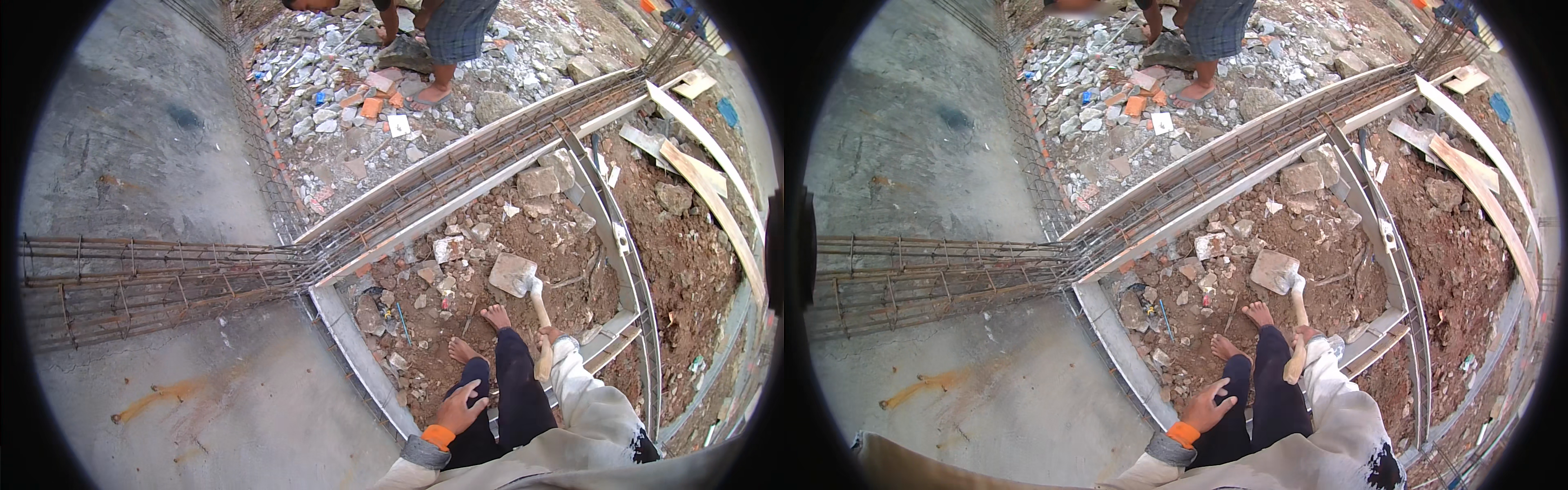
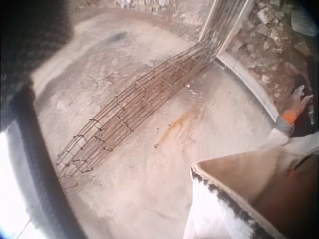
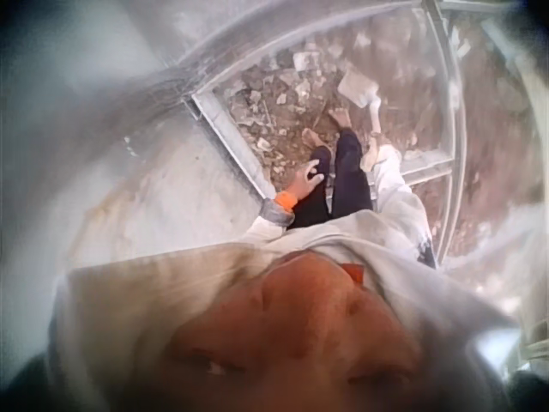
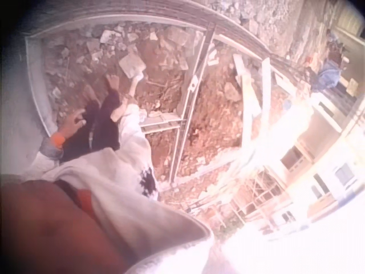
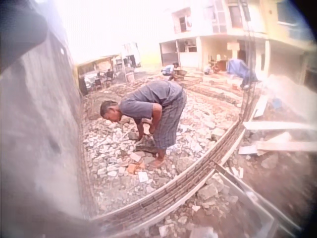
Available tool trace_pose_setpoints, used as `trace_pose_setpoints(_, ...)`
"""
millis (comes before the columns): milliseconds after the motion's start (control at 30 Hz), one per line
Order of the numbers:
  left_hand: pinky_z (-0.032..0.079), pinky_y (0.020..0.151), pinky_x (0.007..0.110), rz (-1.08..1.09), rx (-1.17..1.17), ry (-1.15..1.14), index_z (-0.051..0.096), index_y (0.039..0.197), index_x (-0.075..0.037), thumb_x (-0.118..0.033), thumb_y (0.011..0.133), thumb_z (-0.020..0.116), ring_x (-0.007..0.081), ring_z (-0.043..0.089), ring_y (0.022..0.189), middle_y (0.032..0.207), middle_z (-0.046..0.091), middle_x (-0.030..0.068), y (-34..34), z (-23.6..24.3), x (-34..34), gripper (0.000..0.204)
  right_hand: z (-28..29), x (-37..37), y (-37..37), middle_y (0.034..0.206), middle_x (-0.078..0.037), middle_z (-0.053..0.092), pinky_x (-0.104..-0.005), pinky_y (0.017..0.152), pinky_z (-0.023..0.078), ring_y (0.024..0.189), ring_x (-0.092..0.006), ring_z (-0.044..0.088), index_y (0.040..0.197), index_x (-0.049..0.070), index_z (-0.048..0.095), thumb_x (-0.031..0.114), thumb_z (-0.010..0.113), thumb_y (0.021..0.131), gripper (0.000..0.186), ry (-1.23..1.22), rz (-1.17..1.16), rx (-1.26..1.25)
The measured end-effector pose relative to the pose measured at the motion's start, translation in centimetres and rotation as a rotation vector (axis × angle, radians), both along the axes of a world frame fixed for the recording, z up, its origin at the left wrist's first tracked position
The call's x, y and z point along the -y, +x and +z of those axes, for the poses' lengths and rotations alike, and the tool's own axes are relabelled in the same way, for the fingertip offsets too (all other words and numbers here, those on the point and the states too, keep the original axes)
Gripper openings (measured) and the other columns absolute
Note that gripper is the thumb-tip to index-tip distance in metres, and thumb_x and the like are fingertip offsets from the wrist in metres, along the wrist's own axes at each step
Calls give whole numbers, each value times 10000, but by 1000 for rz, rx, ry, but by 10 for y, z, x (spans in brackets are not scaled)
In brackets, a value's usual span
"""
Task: The person places rocks and bricks under a curved metal formwork to support it, then uses a hoe to clear and level the soil inside the form. The person adjusts the formwork and continues clearing debris by hand and with the hoe.
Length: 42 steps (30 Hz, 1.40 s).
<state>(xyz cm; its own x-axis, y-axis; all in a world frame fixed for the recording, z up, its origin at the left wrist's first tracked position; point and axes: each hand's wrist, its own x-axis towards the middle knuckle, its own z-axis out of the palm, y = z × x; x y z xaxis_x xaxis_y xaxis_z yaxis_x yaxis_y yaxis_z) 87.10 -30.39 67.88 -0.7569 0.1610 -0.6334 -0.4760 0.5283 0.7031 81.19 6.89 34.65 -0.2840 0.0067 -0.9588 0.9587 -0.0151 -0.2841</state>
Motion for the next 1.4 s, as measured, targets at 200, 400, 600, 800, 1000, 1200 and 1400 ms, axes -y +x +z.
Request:
trace_pose_setpoints(200,514,923,444,122,437,-431,625,1249,-146,-426,825,699,357,659,1037,1107,687,193,186,-40,112,514,138,-93,-47,825,-124,634,-377,556,557,657,-233,625,1037,-49,545,123,513,912,215,-301,-510,291)
trace_pose_setpoints(400,482,995,412,251,836,-561,637,1203,-22,-402,797,707,350,621,1132,1213,646,211,305,0,152,561,234,-98,-75,934,-233,660,-324,588,610,770,-307,693,1081,-97,571,309,614,917,440,-284,-544,107)
trace_pose_setpoints(600,524,903,404,654,438,-339,687,1159,-93,-333,810,739,336,681,1001,1073,706,182,202,-2,96,427,285,-85,-137,782,-191,660,-349,543,595,629,-291,656,1022,-27,602,380,620,885,430,136,-97,285)
trace_pose_setpoints(800,523,597,321,798,102,-203,666,1169,-15,-236,854,693,151,633,609,818,713,105,133,7,72,385,310,-44,-183,1190,-184,643,-473,852,535,985,-362,648,1296,128,595,467,583,896,525,891,1229,159)
trace_pose_setpoints(1000,523,580,317,1048,133,-221,660,1164,18,-226,856,686,138,637,627,859,713,98,167,19,71,394,331,-19,-239,1423,-136,520,-439,1115,374,1335,-338,463,1351,193,577,594,484,902,609,712,2058,-193)
trace_pose_setpoints(1200,564,697,392,1263,562,-84,683,1129,5,-288,811,726,264,700,762,954,723,171,216,44,22,435,347,53,-276,1394,-157,543,-422,1098,397,1297,-348,502,1339,173,586,532,608,860,598,827,1707,-336)
trace_pose_setpoints(1400,548,744,465,968,709,-523,709,970,16,-382,791,725,373,701,815,887,708,231,334,-26,8,437,351,191,-253,1301,-183,616,-386,1064,425,1194,-318,598,1336,74,582,395,727,822,623,531,1418,-415)
